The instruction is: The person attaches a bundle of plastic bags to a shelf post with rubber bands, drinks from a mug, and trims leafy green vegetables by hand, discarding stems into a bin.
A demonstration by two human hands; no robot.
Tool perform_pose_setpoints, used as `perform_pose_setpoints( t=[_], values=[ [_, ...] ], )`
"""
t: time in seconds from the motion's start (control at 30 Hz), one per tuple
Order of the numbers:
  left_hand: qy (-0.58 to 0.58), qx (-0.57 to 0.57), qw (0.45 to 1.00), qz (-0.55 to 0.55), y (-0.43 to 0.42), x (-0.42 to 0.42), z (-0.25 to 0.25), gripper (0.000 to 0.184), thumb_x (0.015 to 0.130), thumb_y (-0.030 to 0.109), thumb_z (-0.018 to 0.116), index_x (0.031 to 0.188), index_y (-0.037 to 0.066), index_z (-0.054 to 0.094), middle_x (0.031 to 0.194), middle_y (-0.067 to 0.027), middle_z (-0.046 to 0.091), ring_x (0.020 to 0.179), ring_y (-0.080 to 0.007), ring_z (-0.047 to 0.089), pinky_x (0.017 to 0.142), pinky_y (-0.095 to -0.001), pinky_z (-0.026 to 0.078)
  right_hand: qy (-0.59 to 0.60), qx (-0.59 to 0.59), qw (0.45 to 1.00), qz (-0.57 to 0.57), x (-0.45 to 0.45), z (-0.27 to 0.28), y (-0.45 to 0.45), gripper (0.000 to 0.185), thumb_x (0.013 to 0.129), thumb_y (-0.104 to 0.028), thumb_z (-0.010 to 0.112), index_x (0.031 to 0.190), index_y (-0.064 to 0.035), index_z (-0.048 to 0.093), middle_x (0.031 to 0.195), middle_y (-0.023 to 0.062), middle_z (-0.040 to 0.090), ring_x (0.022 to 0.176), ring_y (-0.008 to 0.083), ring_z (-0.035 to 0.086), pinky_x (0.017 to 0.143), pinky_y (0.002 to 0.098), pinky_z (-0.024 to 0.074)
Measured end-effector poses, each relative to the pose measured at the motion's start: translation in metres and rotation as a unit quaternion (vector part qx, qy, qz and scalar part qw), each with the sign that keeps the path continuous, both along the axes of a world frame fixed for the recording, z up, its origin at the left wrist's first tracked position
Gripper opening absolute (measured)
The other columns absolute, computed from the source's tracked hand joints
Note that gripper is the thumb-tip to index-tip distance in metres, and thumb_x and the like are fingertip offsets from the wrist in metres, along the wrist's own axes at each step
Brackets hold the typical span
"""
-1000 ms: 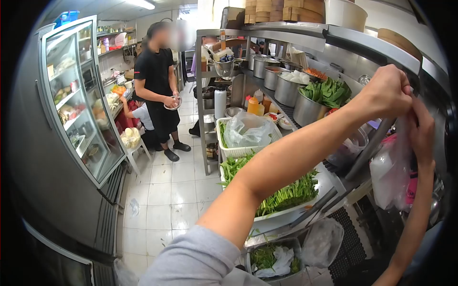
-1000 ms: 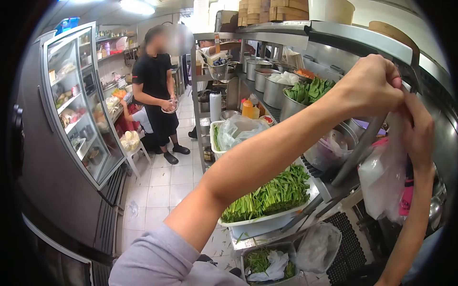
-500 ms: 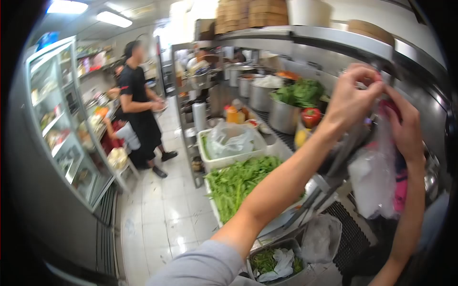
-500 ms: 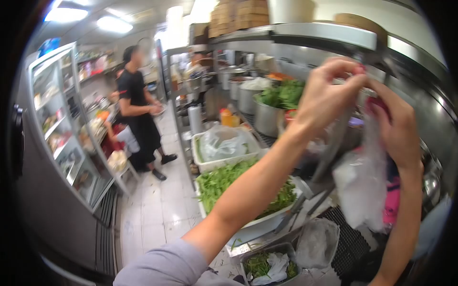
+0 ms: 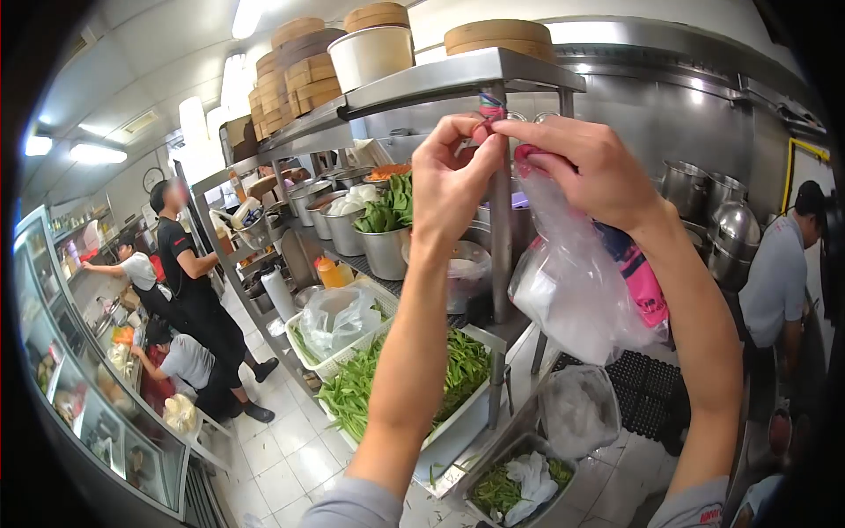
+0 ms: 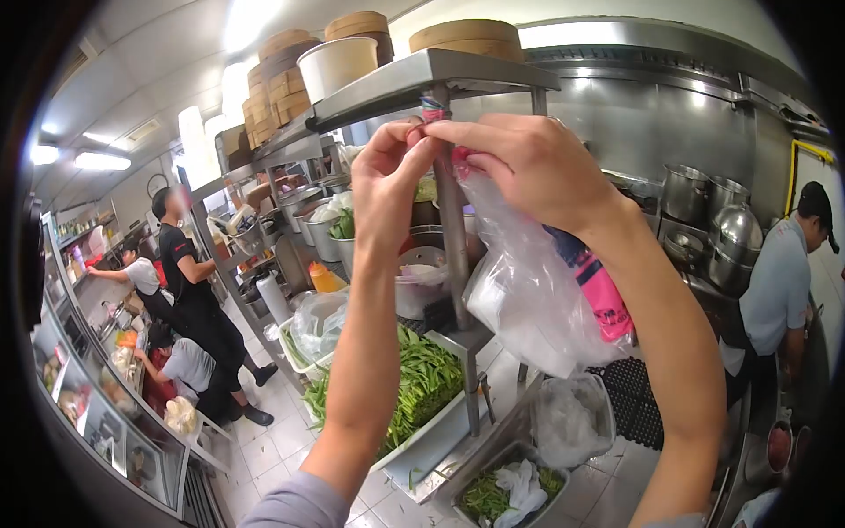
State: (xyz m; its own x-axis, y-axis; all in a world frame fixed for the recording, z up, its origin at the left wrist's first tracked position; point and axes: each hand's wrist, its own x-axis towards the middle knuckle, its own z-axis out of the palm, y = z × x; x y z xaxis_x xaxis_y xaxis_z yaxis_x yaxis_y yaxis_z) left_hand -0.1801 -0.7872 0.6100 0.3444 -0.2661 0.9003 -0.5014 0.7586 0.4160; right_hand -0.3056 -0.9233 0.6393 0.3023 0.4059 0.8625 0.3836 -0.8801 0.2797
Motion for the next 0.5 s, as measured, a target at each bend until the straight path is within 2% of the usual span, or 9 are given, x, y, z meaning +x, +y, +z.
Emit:
perform_pose_setpoints(
  t=[0.1, 0.2, 0.5],
  values=[
    [-0.035, 0.063, 0.997, 0.029, 0.011, 0.006, 0.006, 0.013, 0.086, 0.006, 0.069, 0.092, 0.001, 0.059, 0.089, 0.0006, 0.061, 0.08, -0.0052, 0.058, 0.065, -0.0192, 0.047, 0.009, -0.034, 0.998, -0.043, -0.002, 0.001, -0.004, 0.037, 0.082, -0.009, 0.063, 0.118, -0.0162, 0.067, 0.082, 0.0095, 0.065, 0.075, 0.0299, 0.065, 0.067, 0.0403, 0.0526],
    [-0.067, 0.119, 0.987, 0.081, 0.025, -0.002, 0.008, 0.012, 0.087, 0.006, 0.068, 0.093, 0.002, 0.059, 0.096, -0.0002, 0.06, 0.089, -0.005, 0.054, 0.079, -0.0202, 0.045, -0.011, -0.063, 0.997, -0.05, 0.004, 0.0, -0.006, 0.037, 0.083, -0.012, 0.062, 0.119, -0.0195, 0.067, 0.078, 0.0076, 0.062, 0.071, 0.0285, 0.064, 0.064, 0.0406, 0.0523],
    [-0.051, 0.225, 0.963, 0.139, 0.05, -0.014, 0.019, 0.015, 0.088, 0.015, 0.07, 0.094, 0.004, 0.063, 0.087, 0.004, 0.061, 0.082, -0.0028, 0.054, 0.075, -0.0194, 0.044, -0.036, -0.076, 0.996, -0.042, 0.016, -0.004, -0.005, 0.038, 0.086, -0.014, 0.06, 0.123, -0.0233, 0.063, 0.077, 0.0059, 0.061, 0.066, 0.0278, 0.063, 0.057, 0.0389, 0.0525]
  ],
)
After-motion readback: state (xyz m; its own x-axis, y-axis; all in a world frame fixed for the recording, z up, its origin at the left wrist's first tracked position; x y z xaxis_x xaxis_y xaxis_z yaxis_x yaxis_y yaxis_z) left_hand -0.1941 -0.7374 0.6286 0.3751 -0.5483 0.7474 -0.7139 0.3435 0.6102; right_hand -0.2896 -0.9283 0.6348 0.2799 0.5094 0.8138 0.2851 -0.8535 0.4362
